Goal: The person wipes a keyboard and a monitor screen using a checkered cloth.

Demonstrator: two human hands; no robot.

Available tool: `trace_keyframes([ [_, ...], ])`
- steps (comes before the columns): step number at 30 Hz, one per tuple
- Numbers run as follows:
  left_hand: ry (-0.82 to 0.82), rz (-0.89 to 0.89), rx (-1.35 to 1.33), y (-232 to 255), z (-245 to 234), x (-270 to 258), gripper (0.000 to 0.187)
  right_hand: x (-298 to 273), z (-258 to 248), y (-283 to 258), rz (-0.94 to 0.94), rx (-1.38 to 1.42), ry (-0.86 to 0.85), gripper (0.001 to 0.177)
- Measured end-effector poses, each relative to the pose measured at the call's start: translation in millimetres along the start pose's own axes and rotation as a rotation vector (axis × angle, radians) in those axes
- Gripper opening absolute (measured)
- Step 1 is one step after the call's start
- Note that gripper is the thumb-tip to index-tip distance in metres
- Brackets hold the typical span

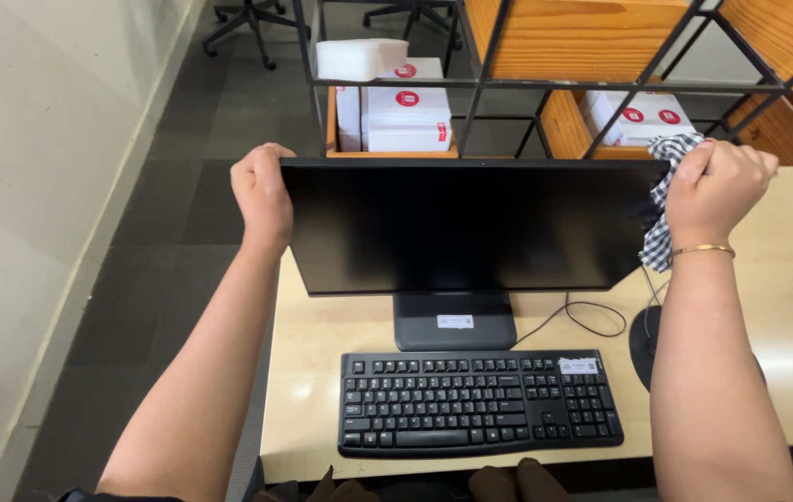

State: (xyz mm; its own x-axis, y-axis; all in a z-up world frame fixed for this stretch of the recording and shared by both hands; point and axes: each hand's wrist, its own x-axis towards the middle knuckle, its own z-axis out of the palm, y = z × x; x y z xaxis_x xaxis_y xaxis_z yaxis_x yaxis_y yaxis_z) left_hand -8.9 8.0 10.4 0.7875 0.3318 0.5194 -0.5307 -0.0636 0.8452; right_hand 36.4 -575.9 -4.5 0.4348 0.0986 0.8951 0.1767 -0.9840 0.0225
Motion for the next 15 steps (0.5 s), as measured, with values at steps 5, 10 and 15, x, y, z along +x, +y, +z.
trace_keyframes([
  [5,-0.012,0.108,0.095,-2.3,-1.6,-1.0,0.031,23.2,-14.3,-76.4,-0.009,0.045,-0.078,0.025],
  [10,-0.011,0.170,0.097,-6.8,0.0,4.6,0.030,53.6,-27.1,-199.8,-0.146,0.144,-0.142,0.026],
  [15,0.099,0.112,0.100,-7.7,5.3,0.9,0.033,77.4,-39.8,-316.6,-0.155,0.271,-0.144,0.020],
])
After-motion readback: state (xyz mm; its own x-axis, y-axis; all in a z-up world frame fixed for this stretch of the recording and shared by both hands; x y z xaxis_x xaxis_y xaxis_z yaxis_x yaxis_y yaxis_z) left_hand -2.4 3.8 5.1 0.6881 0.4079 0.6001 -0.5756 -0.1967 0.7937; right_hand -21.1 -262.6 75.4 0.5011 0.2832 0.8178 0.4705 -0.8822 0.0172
